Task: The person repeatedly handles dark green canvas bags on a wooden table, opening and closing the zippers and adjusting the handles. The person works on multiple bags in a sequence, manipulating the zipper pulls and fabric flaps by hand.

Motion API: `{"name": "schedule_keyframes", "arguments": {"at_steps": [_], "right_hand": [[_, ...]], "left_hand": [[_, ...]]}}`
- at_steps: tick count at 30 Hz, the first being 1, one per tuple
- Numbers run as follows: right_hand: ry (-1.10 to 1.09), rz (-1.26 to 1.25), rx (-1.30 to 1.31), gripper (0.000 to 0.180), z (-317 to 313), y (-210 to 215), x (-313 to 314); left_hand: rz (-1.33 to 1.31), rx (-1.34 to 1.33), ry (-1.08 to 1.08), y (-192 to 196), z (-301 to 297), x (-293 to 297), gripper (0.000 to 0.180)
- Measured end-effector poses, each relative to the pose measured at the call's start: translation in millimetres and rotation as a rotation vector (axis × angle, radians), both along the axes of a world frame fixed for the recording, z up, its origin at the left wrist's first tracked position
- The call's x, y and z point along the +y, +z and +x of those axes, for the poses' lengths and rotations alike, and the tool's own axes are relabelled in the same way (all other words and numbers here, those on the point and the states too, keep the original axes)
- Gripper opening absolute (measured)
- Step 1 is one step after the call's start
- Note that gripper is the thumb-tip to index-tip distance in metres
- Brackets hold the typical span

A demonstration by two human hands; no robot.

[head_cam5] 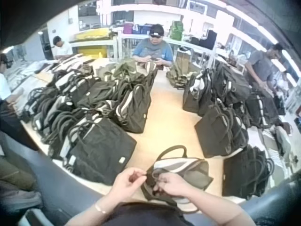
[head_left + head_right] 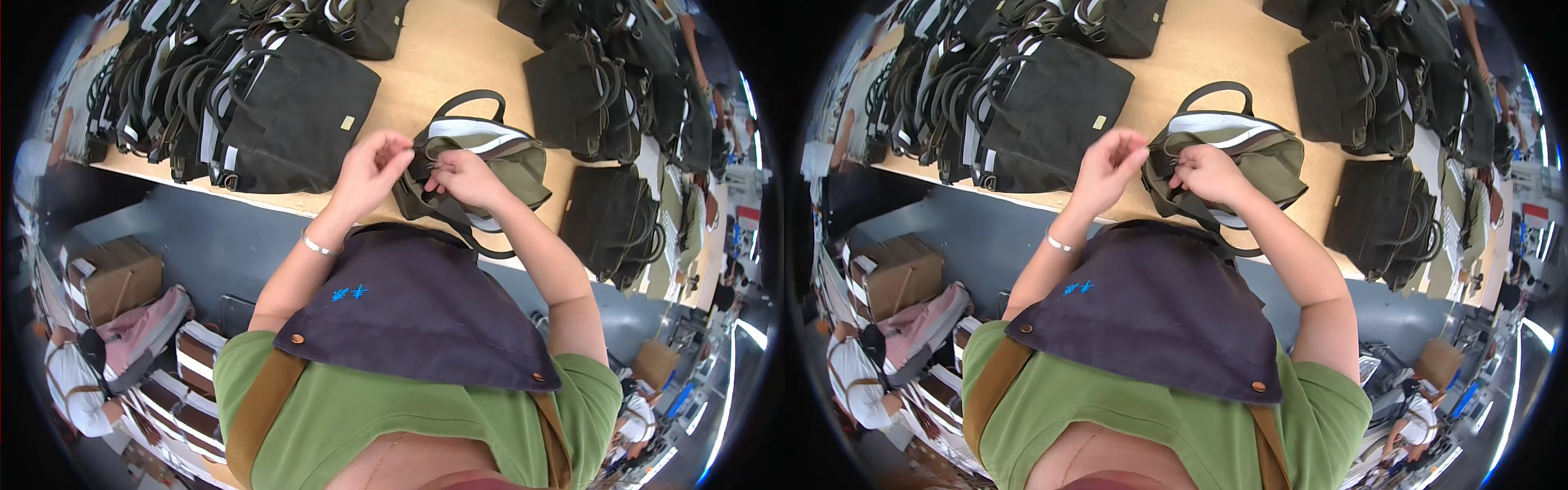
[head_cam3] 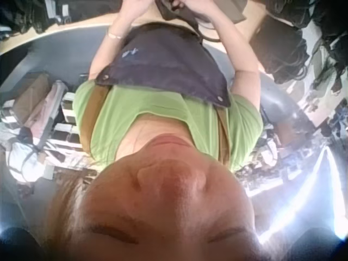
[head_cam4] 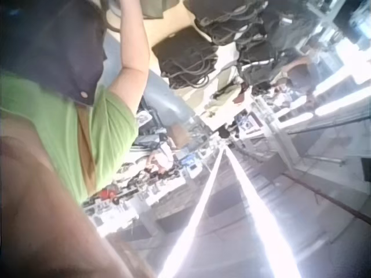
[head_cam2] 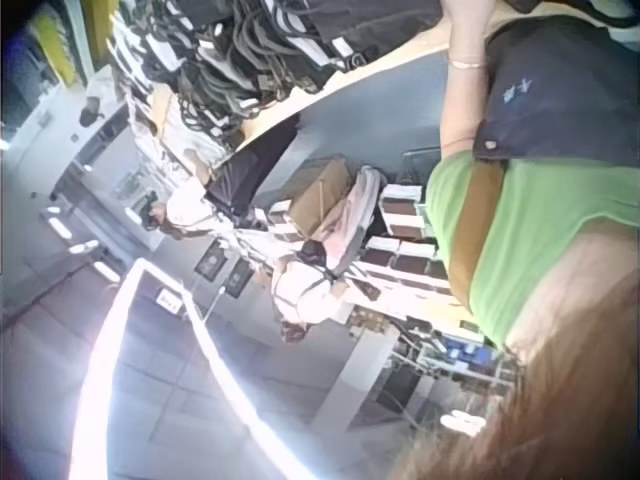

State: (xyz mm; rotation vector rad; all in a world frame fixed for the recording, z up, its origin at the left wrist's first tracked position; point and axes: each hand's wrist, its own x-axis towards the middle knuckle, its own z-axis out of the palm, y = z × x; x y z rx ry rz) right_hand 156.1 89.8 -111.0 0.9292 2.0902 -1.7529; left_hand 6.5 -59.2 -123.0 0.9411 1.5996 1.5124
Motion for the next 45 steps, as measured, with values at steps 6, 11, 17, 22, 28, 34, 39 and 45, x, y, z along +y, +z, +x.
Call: {"name": "schedule_keyframes", "arguments": {"at_steps": [6,11,17,22,28,34,39,45], "right_hand": [[0.054,-0.196,0.177,0.013,6,28,-11],[0.235,0.539,0.440,0.008,-4,69,-17],[0.339,0.636,0.812,0.016,-9,52,-12],[0.327,0.792,0.984,0.012,-11,41,-13],[0.329,0.918,1.010,0.014,-7,33,-12],[0.424,0.981,0.704,0.009,17,34,30],[0.406,0.973,0.193,0.009,90,83,63],[0.089,0.928,0.115,0.010,127,64,66]], "left_hand": [[-0.079,-0.058,-0.016,10,27,-27,0.024],[-0.144,-0.147,0.043,17,30,-30,0.027],[-0.098,-0.331,0.117,21,36,-34,0.029],[-0.096,-0.394,0.213,30,45,-30,0.030],[-0.069,-0.354,0.220,26,50,-26,0.033],[0.060,-0.377,0.390,26,19,-32,0.033],[0.067,-0.420,0.472,20,-42,-53,0.024],[-0.169,-0.084,0.254,2,-40,-30,0.036]]}}
